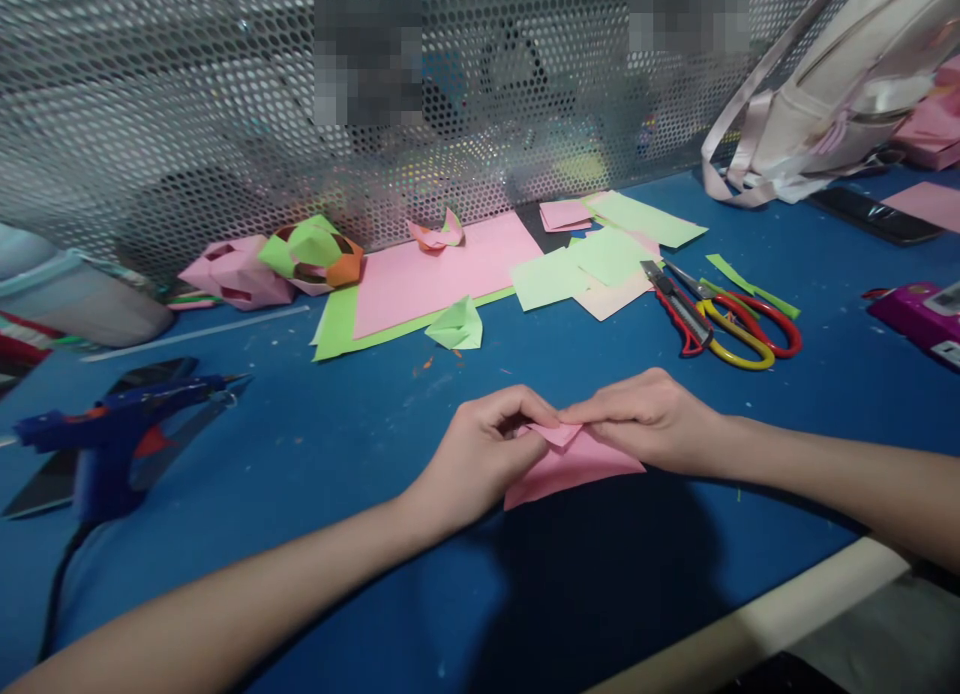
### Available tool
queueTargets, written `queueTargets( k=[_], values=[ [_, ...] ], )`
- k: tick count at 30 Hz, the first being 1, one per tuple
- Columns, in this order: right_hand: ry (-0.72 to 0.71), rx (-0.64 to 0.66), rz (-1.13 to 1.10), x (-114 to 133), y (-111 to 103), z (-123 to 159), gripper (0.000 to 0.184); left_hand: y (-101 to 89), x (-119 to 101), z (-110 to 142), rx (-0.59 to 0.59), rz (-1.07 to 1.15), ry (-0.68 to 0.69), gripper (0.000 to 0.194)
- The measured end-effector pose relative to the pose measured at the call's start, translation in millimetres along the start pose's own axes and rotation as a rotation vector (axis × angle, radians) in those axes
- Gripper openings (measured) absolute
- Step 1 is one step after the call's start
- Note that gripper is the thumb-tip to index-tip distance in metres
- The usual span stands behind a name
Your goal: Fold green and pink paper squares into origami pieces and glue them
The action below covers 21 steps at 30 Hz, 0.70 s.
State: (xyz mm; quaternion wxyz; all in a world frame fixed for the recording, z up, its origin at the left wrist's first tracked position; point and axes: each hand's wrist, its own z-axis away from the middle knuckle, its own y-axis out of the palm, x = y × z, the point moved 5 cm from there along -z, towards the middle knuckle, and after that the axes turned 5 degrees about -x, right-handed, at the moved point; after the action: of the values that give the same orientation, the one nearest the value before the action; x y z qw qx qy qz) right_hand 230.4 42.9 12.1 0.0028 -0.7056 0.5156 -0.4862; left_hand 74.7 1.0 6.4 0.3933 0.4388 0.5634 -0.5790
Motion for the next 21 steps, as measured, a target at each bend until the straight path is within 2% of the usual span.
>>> queueTargets(
  k=[5,8,15,21],
  values=[
    [-0.01,0.028,0.0,-3.5,-0.5,1.3,0.026,-1.3,6.7,-2.1,0.02,0.021,-0.108,0.011],
    [-0.072,0.035,0.052,-3.7,-0.7,2.6,0.024,-2.0,9.7,-2.5,0.027,0.008,-0.16,0.012],
    [-0.285,0.106,0.304,2.6,1.7,5.7,0.027,-1.5,9.5,-3.1,0.051,0.018,-0.175,0.016],
    [-0.294,0.179,0.399,5.0,4.7,6.6,0.028,0.7,7.3,-0.1,0.106,0.013,-0.166,0.025]
  ],
)
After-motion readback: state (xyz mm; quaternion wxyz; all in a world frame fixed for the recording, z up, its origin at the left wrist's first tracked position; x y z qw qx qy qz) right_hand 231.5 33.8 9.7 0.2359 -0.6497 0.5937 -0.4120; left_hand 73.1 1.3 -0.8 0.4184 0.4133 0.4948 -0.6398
